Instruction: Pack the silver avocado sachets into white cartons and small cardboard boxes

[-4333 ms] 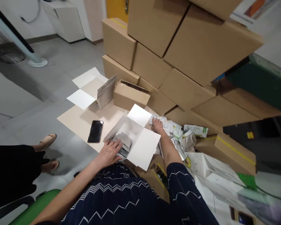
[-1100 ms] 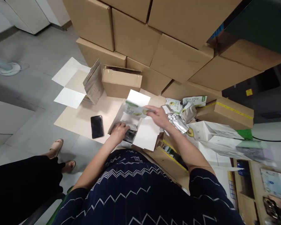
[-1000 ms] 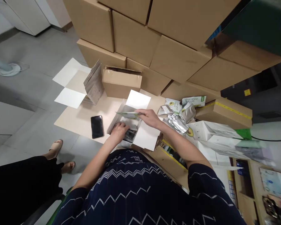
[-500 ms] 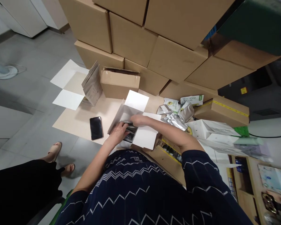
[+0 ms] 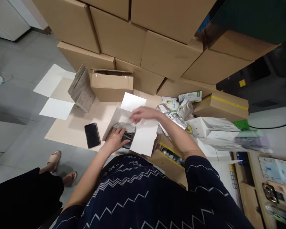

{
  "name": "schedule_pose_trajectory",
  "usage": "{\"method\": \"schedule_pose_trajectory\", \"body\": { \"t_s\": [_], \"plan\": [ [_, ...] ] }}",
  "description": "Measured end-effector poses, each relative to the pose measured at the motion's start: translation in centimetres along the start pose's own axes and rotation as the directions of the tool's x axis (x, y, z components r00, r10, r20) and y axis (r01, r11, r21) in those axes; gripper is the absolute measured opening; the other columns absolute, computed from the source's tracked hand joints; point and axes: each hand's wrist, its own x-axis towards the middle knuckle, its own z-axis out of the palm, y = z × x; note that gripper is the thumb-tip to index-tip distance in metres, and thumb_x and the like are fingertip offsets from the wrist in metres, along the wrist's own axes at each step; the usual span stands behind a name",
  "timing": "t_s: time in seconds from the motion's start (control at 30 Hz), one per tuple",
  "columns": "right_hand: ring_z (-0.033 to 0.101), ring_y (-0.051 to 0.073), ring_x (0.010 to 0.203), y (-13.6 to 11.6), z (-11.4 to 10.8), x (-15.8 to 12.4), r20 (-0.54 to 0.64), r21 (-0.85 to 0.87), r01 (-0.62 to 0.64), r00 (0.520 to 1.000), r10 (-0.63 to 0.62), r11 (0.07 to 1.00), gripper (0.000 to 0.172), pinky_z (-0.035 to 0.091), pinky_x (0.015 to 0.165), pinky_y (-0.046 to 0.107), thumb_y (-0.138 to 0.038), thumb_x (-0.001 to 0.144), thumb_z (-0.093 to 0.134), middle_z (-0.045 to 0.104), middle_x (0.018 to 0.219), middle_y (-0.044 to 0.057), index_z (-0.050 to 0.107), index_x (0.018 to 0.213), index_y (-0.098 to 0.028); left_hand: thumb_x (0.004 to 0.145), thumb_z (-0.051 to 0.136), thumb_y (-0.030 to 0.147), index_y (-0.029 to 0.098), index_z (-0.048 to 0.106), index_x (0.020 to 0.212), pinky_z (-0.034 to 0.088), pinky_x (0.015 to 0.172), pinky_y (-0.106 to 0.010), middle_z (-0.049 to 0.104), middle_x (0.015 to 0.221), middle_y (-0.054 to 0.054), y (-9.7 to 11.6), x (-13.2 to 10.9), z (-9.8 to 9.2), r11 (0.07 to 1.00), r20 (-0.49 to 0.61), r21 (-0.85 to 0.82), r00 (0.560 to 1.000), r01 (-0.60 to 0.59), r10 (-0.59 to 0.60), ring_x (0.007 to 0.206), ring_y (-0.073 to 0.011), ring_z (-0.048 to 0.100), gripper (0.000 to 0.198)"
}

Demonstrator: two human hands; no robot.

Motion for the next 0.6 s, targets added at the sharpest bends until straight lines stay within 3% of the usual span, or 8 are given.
{"method": "schedule_pose_trajectory", "body": {
  "t_s": [0.03, 0.07, 0.13, 0.2, 0.3, 0.4, 0.5, 0.6],
  "plan": [
    [0.069, 0.015, 0.078, 1.3, -1.8, -0.8, -0.218, 0.023, -0.017, 0.976, 0.022, 1.0, 0.039, 0.055, 0.072, 0.026, -0.039, 0.1, 0.044, 0.074, 0.1, 0.01, 0.066, 0.12, -0.014, 0.092, 0.06, 0.049, 0.017, 0.049, 0.143, 0.044, 0.104, -0.049, 0.056, 0.136, -0.017, -0.1, -0.1, 0.1, 1.0, 0.01, 0.0, 1.0, -0.004, 0.004, 0.12, -0.0345, 0.05, 0.061],
    [0.069, 0.016, 0.078, 2.9, -3.5, -1.5, -0.449, -0.02, -0.079, 0.891, 0.061, 0.997, 0.042, 0.055, 0.072, 0.027, -0.042, 0.101, 0.04, 0.073, 0.1, 0.011, 0.065, 0.122, -0.015, 0.092, 0.061, 0.045, 0.017, 0.05, 0.142, 0.045, 0.104, -0.049, 0.056, 0.137, -0.016, -0.2, -0.1, 0.2, 1.0, 0.017, 0.002, 1.0, -0.004, 0.004, 0.12, -0.034, 0.05, 0.059],
    [0.067, 0.021, 0.094, 6.6, -5.7, -2.3, -0.667, -0.186, -0.348, 0.731, 0.142, 0.919, 0.041, 0.054, 0.083, 0.033, -0.038, 0.1, 0.046, 0.07, 0.11, 0.015, 0.061, 0.131, -0.015, 0.094, 0.059, 0.037, 0.019, 0.053, 0.14, 0.045, 0.104, -0.049, 0.056, 0.136, -0.015, -0.2, -0.1, 0.3, 1.0, 0.023, 0.013, 1.0, 0.006, -0.006, 0.118, -0.0329, 0.051, 0.05],
    [0.058, 0.03, 0.118, 10.3, -5.9, -2.2, -0.615, -0.401, -0.62, 0.728, 0.303, 0.675, 0.051, 0.048, 0.098, 0.043, -0.03, 0.092, 0.059, 0.062, 0.131, 0.019, 0.055, 0.141, -0.019, 0.095, 0.056, 0.033, 0.019, 0.055, 0.137, 0.046, 0.104, -0.049, 0.057, 0.134, -0.015, -0.1, 0.0, 0.3, 1.0, 0.018, 0.021, 1.0, 0.017, -0.018, 0.118, -0.0321, 0.051, 0.044],
    [0.036, 0.04, 0.14, 14.6, -3.4, -1.6, -0.466, -0.613, -0.678, 0.725, 0.507, 0.407, 0.06, 0.03, 0.11, 0.059, -0.022, 0.086, 0.065, 0.041, 0.155, 0.017, 0.054, 0.145, -0.026, 0.095, 0.057, 0.032, 0.019, 0.058, 0.134, 0.046, 0.105, -0.048, 0.057, 0.133, -0.014, 0.2, 0.1, 0.3, 0.999, 0.017, 0.024, 0.999, 0.027, -0.028, 0.118, -0.0317, 0.051, 0.041],
    [0.034, 0.038, 0.141, 16.9, -1.0, -1.4, -0.472, -0.652, -0.653, 0.747, 0.469, 0.384, 0.046, 0.028, 0.112, 0.055, -0.017, 0.091, 0.054, 0.047, 0.15, 0.019, 0.062, 0.136, -0.018, 0.095, 0.057, 0.031, 0.019, 0.058, 0.134, 0.046, 0.104, -0.048, 0.057, 0.134, -0.015, 0.5, 0.0, 0.1, 0.999, 0.022, 0.021, 0.999, 0.039, -0.04, 0.118, -0.0318, 0.051, 0.041],
    [0.049, 0.034, 0.128, 17.5, -1.4, -2.2, -0.515, -0.633, -0.663, 0.746, 0.422, 0.4, 0.039, 0.041, 0.101, 0.042, -0.013, 0.09, 0.05, 0.06, 0.133, 0.022, 0.068, 0.124, -0.01, 0.095, 0.057, 0.031, 0.018, 0.058, 0.135, 0.046, 0.105, -0.048, 0.056, 0.135, -0.015, 0.6, -0.1, 0.0, 0.998, 0.035, 0.031, 0.998, 0.054, -0.055, 0.118, -0.0324, 0.051, 0.042],
    [0.06, 0.027, 0.114, 17.2, -3.8, -3.4, -0.668, -0.475, -0.73, 0.663, 0.338, 0.492, 0.038, 0.047, 0.095, 0.036, -0.014, 0.089, 0.049, 0.062, 0.13, 0.018, 0.069, 0.122, -0.013, 0.095, 0.057, 0.032, 0.018, 0.058, 0.135, 0.046, 0.105, -0.047, 0.056, 0.135, -0.014, 0.7, 0.0, 0.0, 0.997, 0.041, 0.039, 0.997, 0.062, -0.064, 0.117, -0.0323, 0.051, 0.043]
  ]
}}
